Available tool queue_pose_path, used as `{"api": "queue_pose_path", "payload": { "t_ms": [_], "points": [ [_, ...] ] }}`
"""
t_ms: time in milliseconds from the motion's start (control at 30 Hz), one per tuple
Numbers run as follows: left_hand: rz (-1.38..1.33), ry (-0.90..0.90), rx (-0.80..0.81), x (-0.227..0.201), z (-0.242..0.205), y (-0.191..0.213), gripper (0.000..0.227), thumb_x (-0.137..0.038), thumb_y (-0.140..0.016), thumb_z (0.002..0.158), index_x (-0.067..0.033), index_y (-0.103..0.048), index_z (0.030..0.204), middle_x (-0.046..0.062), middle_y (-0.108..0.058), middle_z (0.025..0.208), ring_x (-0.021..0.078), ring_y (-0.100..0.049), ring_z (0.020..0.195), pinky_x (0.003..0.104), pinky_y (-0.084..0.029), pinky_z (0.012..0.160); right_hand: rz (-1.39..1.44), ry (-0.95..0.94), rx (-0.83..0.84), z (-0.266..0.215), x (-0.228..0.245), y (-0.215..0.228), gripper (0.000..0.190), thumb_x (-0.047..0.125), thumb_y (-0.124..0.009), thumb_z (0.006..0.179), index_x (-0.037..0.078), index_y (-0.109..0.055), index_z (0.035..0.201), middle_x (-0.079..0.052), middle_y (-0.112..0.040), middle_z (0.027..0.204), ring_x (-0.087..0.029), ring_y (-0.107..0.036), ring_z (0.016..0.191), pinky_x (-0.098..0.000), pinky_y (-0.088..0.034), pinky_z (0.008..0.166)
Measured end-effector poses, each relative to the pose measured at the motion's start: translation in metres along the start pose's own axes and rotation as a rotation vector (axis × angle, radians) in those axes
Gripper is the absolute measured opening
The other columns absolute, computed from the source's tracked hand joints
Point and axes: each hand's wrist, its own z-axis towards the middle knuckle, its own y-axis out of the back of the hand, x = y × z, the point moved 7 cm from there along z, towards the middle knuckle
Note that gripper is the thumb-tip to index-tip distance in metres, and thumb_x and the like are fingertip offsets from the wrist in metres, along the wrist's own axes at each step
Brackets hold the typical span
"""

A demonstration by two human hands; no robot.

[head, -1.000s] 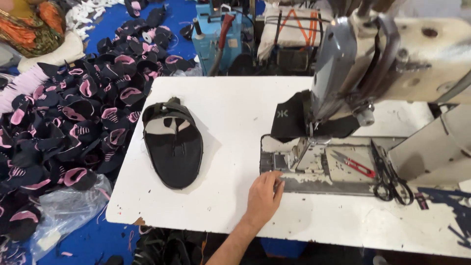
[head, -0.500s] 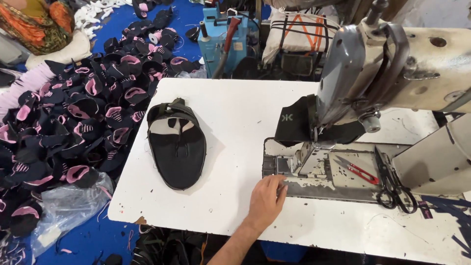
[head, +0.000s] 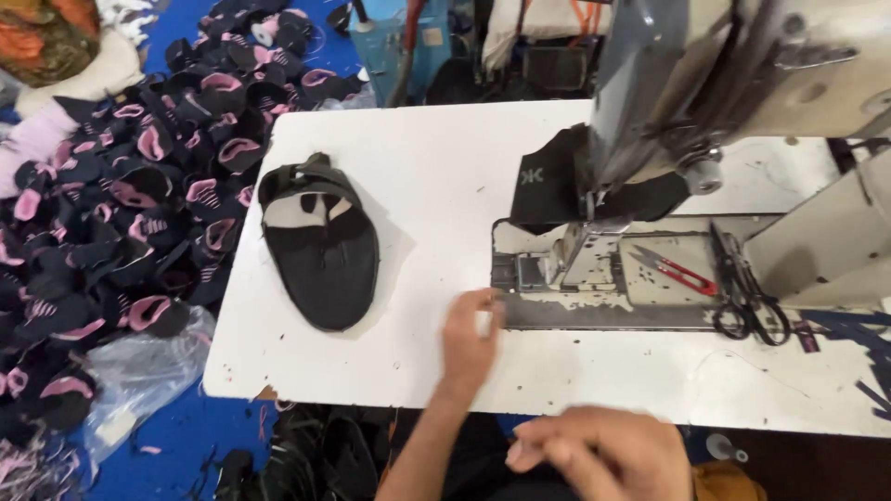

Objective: The person sews a green strap onto a black slipper using a sewing machine. They repeatedly guide the slipper under the needle, reposition it, and use scissors to cut threads. The person handles multiple slippers and fabric pieces on the table.

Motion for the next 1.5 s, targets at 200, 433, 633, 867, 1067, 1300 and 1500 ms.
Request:
{"api": "queue_pose_path", "payload": {
  "t_ms": [200,433,633,867,1067,1300,1500],
  "points": [
    [0.631,0.08,-0.45,0.073,0.025,0.157,0.048,-0.032,-0.075,0.097,0.0034,-0.059,0.125,0.018,-0.061,0.124,0.0358,-0.055,0.118,0.047,-0.042,0.103,0.781,0.038,-0.069,0.084,0.09,0.0,0.076,0.05,-0.03,0.108,-0.016,-0.064,0.128,-0.03,-0.074,0.117,-0.038,-0.07,0.105,-0.0472,-0.053,0.093],
    [1.177,0.376,-0.328,0.127,0.01,0.19,0.083,-0.061,-0.074,0.091,0.0033,-0.054,0.139,0.02,-0.055,0.135,0.0379,-0.05,0.123,0.049,-0.041,0.101,0.752,-0.059,-0.141,0.103,0.08,-0.001,0.055,0.037,-0.043,0.1,-0.003,-0.063,0.133,-0.021,-0.071,0.131,-0.034,-0.069,0.122,-0.0484,-0.052,0.103],
    [0.75,0.392,-0.415,0.133,0.001,0.187,0.059,-0.027,-0.082,0.096,0.0046,-0.052,0.134,0.021,-0.061,0.126,0.0411,-0.064,0.105,0.048,-0.051,0.088,-0.041,0.067,-0.267,0.105,0.041,0.008,0.015,0.014,-0.071,0.09,0.006,-0.082,0.096,-0.009,-0.081,0.1,-0.02,-0.074,0.1,-0.0345,-0.056,0.09],
    [-0.597,0.349,-0.537,0.115,-0.023,0.222,0.052,0.0,-0.074,0.086,-0.0017,-0.046,0.13,0.012,-0.067,0.118,0.0206,-0.068,0.106,0.034,-0.058,0.093,-0.223,0.055,-0.153,0.105,0.023,0.013,0.022,0.013,-0.07,0.087,0.006,-0.068,0.109,-0.008,-0.063,0.138,-0.019,-0.066,0.116,-0.0347,-0.058,0.084],
    [-0.073,0.387,0.249,0.055,-0.004,0.112,0.041,-0.007,-0.086,0.078,0.001,-0.068,0.115,0.013,-0.074,0.095,0.024,-0.068,0.09,0.037,-0.056,0.082,-0.006,0.307,-0.242,0.114,0.022,0.022,0.074,0.007,-0.07,0.085,0.007,-0.032,0.149,-0.015,-0.042,0.148,-0.024,-0.05,0.128,-0.0338,-0.049,0.097],
    [0.23,-0.025,0.182,-0.06,0.016,0.01,0.04,-0.029,-0.079,0.083,-0.0067,-0.067,0.114,0.015,-0.075,0.096,0.0364,-0.071,0.086,0.046,-0.054,0.075,-0.097,-0.102,-0.517,0.105,-0.071,0.056,0.058,0.006,-0.073,0.087,0.005,-0.05,0.14,-0.007,-0.062,0.103,-0.015,-0.063,0.089,-0.0304,-0.055,0.079],
    [0.243,0.164,0.528,-0.056,-0.016,-0.034,0.035,-0.028,-0.071,0.095,-0.0009,-0.062,0.116,0.02,-0.07,0.083,0.0419,-0.068,0.079,0.051,-0.052,0.066,0.137,-0.094,-0.567,0.105,-0.051,0.056,0.037,0.013,-0.073,0.092,0.002,-0.066,0.127,-0.001,-0.059,0.096,-0.01,-0.054,0.082,-0.026,-0.046,0.074]
  ]
}}
